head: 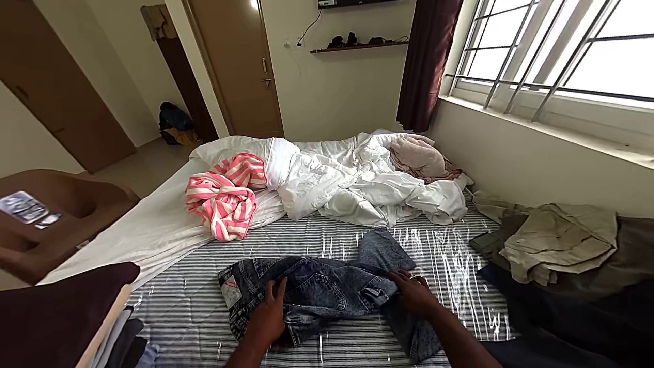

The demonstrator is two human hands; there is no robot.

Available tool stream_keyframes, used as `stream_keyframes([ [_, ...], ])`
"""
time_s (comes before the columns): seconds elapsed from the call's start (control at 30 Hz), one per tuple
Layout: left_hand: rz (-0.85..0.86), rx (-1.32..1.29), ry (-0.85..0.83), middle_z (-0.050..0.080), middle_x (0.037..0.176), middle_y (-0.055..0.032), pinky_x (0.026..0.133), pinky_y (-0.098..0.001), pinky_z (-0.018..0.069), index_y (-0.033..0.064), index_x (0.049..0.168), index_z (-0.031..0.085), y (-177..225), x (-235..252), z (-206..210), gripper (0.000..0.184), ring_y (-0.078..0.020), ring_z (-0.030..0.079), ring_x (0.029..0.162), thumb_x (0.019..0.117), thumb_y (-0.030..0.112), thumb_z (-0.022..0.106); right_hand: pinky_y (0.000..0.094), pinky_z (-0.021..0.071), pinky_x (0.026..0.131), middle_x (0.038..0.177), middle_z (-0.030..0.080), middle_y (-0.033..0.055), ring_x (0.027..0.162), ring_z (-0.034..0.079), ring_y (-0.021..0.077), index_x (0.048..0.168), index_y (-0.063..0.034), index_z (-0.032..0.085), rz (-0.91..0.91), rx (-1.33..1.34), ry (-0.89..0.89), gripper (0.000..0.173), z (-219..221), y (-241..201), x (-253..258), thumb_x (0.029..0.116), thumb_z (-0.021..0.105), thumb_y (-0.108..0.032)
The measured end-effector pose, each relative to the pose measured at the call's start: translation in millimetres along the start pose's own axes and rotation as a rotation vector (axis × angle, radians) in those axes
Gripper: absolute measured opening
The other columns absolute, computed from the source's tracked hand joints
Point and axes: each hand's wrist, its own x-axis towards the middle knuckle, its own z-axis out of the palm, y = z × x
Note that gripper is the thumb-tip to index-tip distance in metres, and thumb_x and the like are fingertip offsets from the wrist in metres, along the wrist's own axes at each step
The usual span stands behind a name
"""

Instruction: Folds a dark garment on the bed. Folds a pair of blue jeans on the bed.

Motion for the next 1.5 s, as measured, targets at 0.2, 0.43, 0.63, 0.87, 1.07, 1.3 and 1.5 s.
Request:
stream_keyframes([
  [0.2,0.047,0.014,-0.151,0.002,0.173,-0.0144,0.094,-0.0638,0.0541,0.0320,0.166,0.015,-4,5,4,0.102,-0.0491,0.061,0.121,0.0851,0.005,0.070,0.0628,0.0331,0.112,0.142,0.062,0.0022,0.139,0.050,0.0301,0.140,-0.0251,0.062,-0.006,-0.085,0.133,0.053,-3,-18,-1,0.0901,0.060,-0.009],
  [0.43,0.198,0.066,-0.304,0.027,0.166,-0.0231,0.104,-0.0685,0.0459,0.0310,0.156,0.044,-10,7,-3,0.079,-0.0490,0.047,0.138,0.0865,0.004,0.069,0.0676,0.0334,0.111,0.132,0.066,0.0173,0.131,0.056,0.0410,0.153,-0.0225,0.042,0.203,-0.066,-0.081,0.069,-32,-27,-35,0.0879,0.066,-0.027],
  [0.63,0.380,0.115,-0.418,0.061,0.139,-0.0221,0.107,-0.0671,0.0426,0.0083,0.140,0.059,-6,-6,-24,0.051,-0.0432,0.055,0.132,0.0906,0.002,0.066,0.0733,0.0290,0.110,0.141,0.063,0.0123,0.138,0.050,0.0390,0.142,-0.0277,0.062,0.166,-0.100,-0.327,0.048,-55,-16,-85,0.0944,0.063,-0.031],
  [0.87,0.642,-0.051,-0.547,0.066,0.127,-0.0247,0.102,-0.0639,0.0463,0.0035,0.133,0.063,-27,-32,-71,0.054,-0.0411,0.062,0.120,0.0821,0.003,0.080,0.0683,0.0452,0.085,0.098,0.070,0.0240,0.099,0.066,0.0427,0.097,-0.0004,0.073,0.053,0.011,-0.466,0.028,-79,-15,-112,0.0963,0.064,-0.027],
  [1.07,0.254,-0.247,0.007,0.071,0.121,-0.0177,0.099,-0.0633,0.0500,0.0142,0.133,0.064,-60,-21,-102,0.049,-0.0390,0.066,0.114,0.0861,0.011,0.076,0.0671,0.0367,0.110,0.121,0.073,0.0071,0.120,0.064,0.0325,0.114,-0.0204,0.079,0.159,-0.040,0.171,0.027,-90,-28,-117,0.0891,0.070,-0.016],
  [1.3,0.167,-0.297,0.706,0.073,0.115,-0.0104,0.100,-0.0562,0.0509,0.0135,0.117,0.074,-59,-11,-103,0.030,-0.0330,0.067,0.113,0.0866,0.014,0.078,0.0679,0.0455,0.100,0.128,0.068,0.0160,0.117,0.064,0.0414,0.141,-0.0202,0.060,0.242,-0.018,0.421,0.060,-99,-40,-106,0.0838,0.077,-0.011],
  [1.5,0.300,-0.319,-0.192,0.071,0.115,-0.0186,0.103,-0.0547,0.0492,0.0019,0.115,0.073,-90,0,-96,0.042,-0.0323,0.066,0.112,0.0819,0.025,0.087,0.0653,0.0453,0.103,0.125,0.065,0.0287,0.119,0.062,0.0447,0.136,0.0004,0.060,0.003,0.125,-0.408,0.064,-73,3,-99,0.0850,0.085,-0.028],
])
